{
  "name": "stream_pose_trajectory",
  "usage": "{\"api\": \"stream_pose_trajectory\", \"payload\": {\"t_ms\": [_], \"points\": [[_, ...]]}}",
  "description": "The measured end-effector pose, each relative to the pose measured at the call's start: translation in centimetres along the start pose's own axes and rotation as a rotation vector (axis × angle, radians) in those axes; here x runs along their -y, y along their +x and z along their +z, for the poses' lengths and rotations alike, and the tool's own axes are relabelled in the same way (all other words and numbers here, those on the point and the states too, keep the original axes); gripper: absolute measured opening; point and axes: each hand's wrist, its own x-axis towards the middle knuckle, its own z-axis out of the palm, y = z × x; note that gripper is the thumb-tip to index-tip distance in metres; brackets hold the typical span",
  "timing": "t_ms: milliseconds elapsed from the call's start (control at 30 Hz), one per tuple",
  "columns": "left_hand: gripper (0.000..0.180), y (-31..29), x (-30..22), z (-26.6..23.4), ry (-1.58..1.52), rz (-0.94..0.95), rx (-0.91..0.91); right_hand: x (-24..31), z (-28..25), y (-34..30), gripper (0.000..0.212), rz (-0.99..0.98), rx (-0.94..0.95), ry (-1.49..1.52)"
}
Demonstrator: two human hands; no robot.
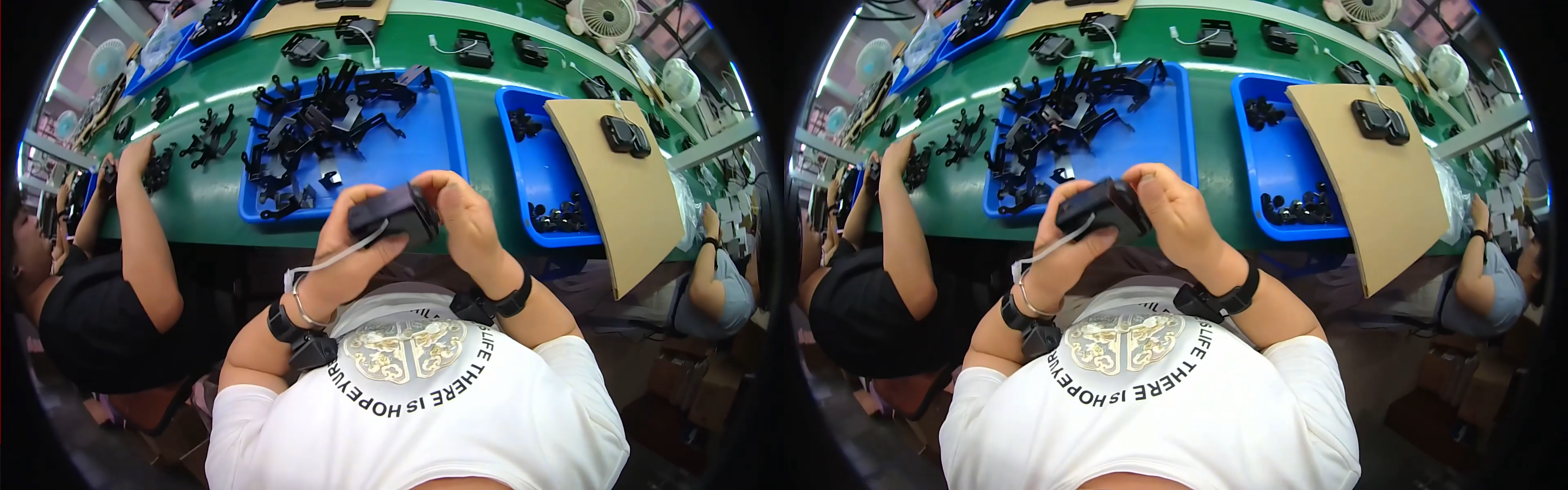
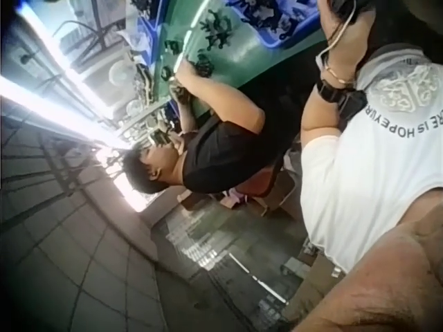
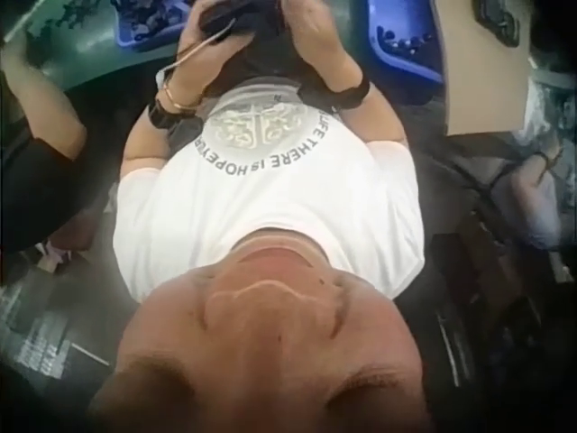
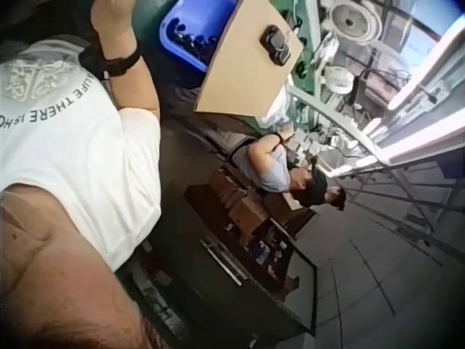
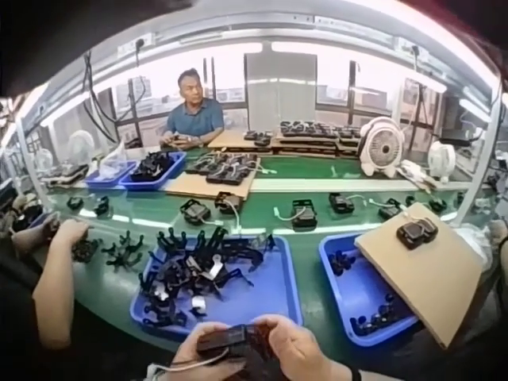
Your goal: The person fits a black bracket onto a camera housing, inserts a screw into the side by hand, and repeats the process on the other side. They then place the assembled unit onto a cardboard sheet and pick up another camera housing to repeat the task.
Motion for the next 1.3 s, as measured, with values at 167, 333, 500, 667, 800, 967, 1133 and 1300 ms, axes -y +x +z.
{"api": "stream_pose_trajectory", "payload": {"t_ms": [167, 333, 500, 667, 800, 967, 1133, 1300], "points": [[0.048, 0.0, 0.5, -0.2, -0.033, 0.051, -0.033, -0.3, 0.3, -0.3, 0.038, -0.125, -0.002, -0.363], [0.047, 0.2, 0.6, -0.3, -0.052, 0.038, -0.014, -1.1, 0.0, -0.3, 0.041, -0.155, 0.052, -0.357], [0.049, 0.0, 0.8, -0.4, 0.358, 0.289, 0.059, -1.5, -0.8, -0.7, 0.041, -0.088, 0.12, -0.222], [0.05, 0.3, 0.7, -0.2, -0.228, -0.029, -0.004, -1.3, -0.3, -1.0, 0.045, -0.055, 0.103, -0.184], [0.048, 0.1, 0.7, -0.1, 0.242, 0.209, 0.062, -0.9, -0.8, -0.7, 0.05, 0.116, 0.149, -0.22], [0.049, 0.3, 1.2, -0.1, -0.486, -0.128, -0.029, -1.5, 0.0, -0.3, 0.048, -0.101, 0.128, -0.022], [0.058, 0.2, 0.8, 0.7, -0.747, -0.224, -0.154, -0.5, 1.1, -0.8, 0.056, -0.178, 0.078, -0.193], [0.08, 0.2, -0.3, -0.6, -0.128, 0.242, -0.054, 0.8, -0.5, -0.5, 0.058, 0.024, 0.116, 0.113]]}}
